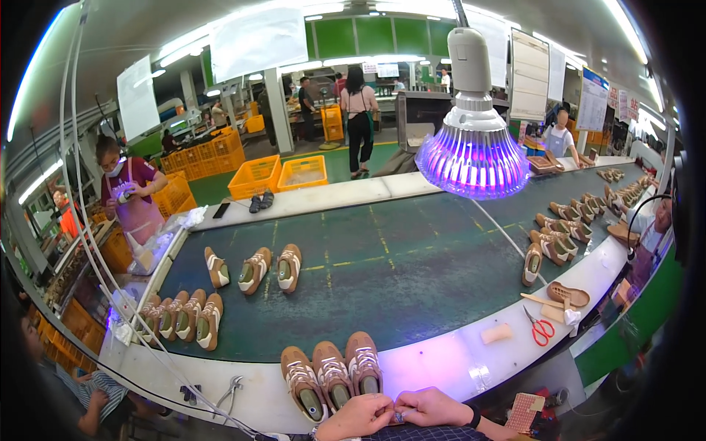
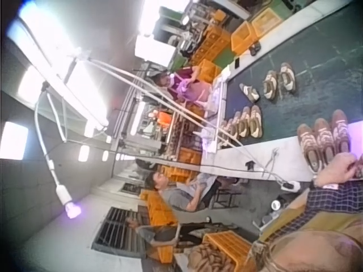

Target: The recorder inspects pairs of shoes on a conveyor belt in a manufacturing facility, checking the soles and interiors.

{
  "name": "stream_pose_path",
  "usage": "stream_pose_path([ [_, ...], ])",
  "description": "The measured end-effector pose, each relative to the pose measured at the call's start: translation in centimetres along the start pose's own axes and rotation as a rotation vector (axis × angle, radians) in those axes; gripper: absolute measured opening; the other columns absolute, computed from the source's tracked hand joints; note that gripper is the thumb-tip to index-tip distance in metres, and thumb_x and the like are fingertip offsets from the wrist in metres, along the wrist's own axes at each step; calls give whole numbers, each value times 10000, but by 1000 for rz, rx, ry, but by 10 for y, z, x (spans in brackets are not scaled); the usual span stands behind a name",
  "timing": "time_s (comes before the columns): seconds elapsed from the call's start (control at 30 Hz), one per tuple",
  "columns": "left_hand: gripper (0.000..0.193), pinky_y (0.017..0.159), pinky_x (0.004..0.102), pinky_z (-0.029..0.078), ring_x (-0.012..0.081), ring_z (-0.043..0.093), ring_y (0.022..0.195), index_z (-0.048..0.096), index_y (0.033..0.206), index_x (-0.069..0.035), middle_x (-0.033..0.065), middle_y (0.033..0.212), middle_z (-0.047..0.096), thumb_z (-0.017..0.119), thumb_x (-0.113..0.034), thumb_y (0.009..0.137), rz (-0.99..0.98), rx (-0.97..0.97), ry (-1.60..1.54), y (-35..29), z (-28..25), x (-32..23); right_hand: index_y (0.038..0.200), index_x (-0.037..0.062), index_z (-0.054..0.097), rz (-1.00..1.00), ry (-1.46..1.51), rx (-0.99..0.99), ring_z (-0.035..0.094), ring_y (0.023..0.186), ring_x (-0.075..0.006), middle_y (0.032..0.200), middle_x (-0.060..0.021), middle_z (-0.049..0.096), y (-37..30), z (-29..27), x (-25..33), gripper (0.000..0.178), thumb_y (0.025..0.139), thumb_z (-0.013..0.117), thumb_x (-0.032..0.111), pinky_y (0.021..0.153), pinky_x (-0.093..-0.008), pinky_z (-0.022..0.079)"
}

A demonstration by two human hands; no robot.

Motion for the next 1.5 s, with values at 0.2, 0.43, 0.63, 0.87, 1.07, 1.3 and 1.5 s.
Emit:
stream_pose_path([
  [0.2,76,626,400,462,349,574,681,571,778,0,188,723,571,576,-72,755,99,-49,-45,-5,11,2,937,67,607,-116,-63,18,619,618,-248,710,-109,615,-5,2,4,170,859,562,212,591,-336,495],
  [0.43,48,573,374,444,305,559,629,551,688,-20,148,662,544,588,-33,716,125,-115,-80,-12,1,-16,899,52,589,-174,54,-53,614,600,-249,688,-109,608,-4,-2,20,119,837,579,153,564,-336,487],
  [0.63,63,555,372,440,296,556,607,537,667,-25,137,628,529,583,-20,710,210,-238,8,-13,2,-24,878,43,577,-180,67,-98,611,600,-236,687,-109,605,-7,-4,24,104,835,574,137,553,-327,476],
  [0.87,74,557,374,448,304,562,604,536,658,-27,140,628,533,592,-15,705,244,-287,40,-6,4,-25,869,42,562,-95,161,-121,561,595,-160,673,-74,577,-6,-6,15,93,846,557,131,565,-289,456],
  [1.07,109,556,381,448,309,553,595,510,633,-32,145,621,523,601,-19,691,182,-324,72,0,7,-22,863,43,546,-42,184,-145,532,609,-112,681,-43,564,-4,-7,5,83,861,536,125,567,-267,440],
  [1.3,96,554,379,446,308,549,593,523,645,-30,149,626,520,595,-15,706,215,-373,98,9,10,-18,859,46,548,25,370,-188,496,646,-63,694,-1,550,2,-2,-19,104,883,533,146,581,-239,419],
  [1.5,32,597,313,473,232,599,633,605,773,7,125,688,594,582,-15,768,-26,-272,-98,13,10,-8,889,40,568,17,523,-137,479,651,-38,698,22,544,-1,-10,-25,145,903,553,183,572,-223,404],
])
Point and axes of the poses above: each hand's wrist, its own y-axis towards the middle knuckle, its own z-axis out of the palm, x = y × z, the point moved 6 cm from there along y, towards the middle knuckle
